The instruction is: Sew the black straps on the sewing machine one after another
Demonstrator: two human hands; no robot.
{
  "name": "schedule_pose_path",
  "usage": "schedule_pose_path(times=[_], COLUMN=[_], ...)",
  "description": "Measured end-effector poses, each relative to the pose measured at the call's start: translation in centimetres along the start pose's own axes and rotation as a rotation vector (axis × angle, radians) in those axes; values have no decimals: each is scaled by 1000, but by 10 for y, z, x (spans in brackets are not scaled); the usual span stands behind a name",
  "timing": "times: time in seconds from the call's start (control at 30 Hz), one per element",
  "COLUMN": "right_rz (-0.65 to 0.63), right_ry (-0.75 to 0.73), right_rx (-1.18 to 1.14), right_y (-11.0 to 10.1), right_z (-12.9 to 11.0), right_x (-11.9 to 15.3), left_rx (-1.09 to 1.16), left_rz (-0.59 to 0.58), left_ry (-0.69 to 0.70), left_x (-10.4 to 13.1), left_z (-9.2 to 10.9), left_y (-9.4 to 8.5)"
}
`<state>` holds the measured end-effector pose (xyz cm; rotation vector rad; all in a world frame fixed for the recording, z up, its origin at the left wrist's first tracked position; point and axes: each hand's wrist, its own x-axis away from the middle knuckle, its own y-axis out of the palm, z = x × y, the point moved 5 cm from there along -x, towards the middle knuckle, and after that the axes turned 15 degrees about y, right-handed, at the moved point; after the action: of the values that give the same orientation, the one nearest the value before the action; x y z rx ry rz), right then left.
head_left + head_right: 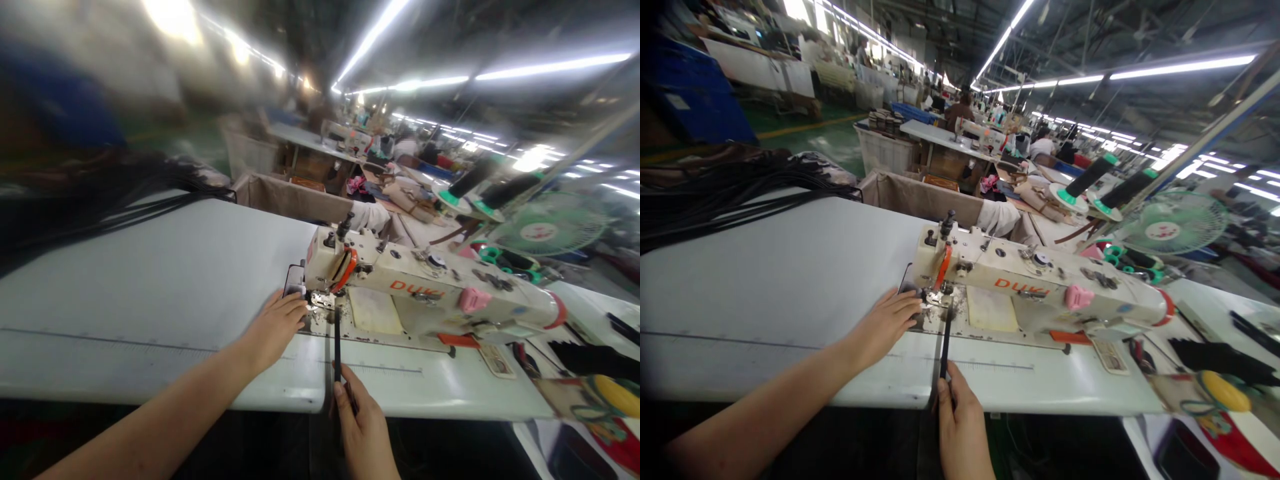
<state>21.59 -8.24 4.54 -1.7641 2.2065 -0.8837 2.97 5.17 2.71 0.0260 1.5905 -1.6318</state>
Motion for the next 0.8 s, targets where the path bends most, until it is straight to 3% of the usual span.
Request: schedule_pose_path(times=[0.2, 0.4, 0.57, 0.8], right_rz=[-23, -16, -19, -68], right_ry=[39, 14, -34, -84], right_rx=[21, -4, -12, 27], right_y=[5, 6, 8, 22], right_z=[9, 7, 0, -13], right_x=[0, 2, 11, 21], left_rx=[30, 133, 309, 397], left_rz=[-51, 10, 52, 17], left_ry=[-62, -111, -192, -195], left_x=[0, 1, -15, -67], left_z=[0, -5, -44, -92], left_y=[-4, -4, 1, 9])
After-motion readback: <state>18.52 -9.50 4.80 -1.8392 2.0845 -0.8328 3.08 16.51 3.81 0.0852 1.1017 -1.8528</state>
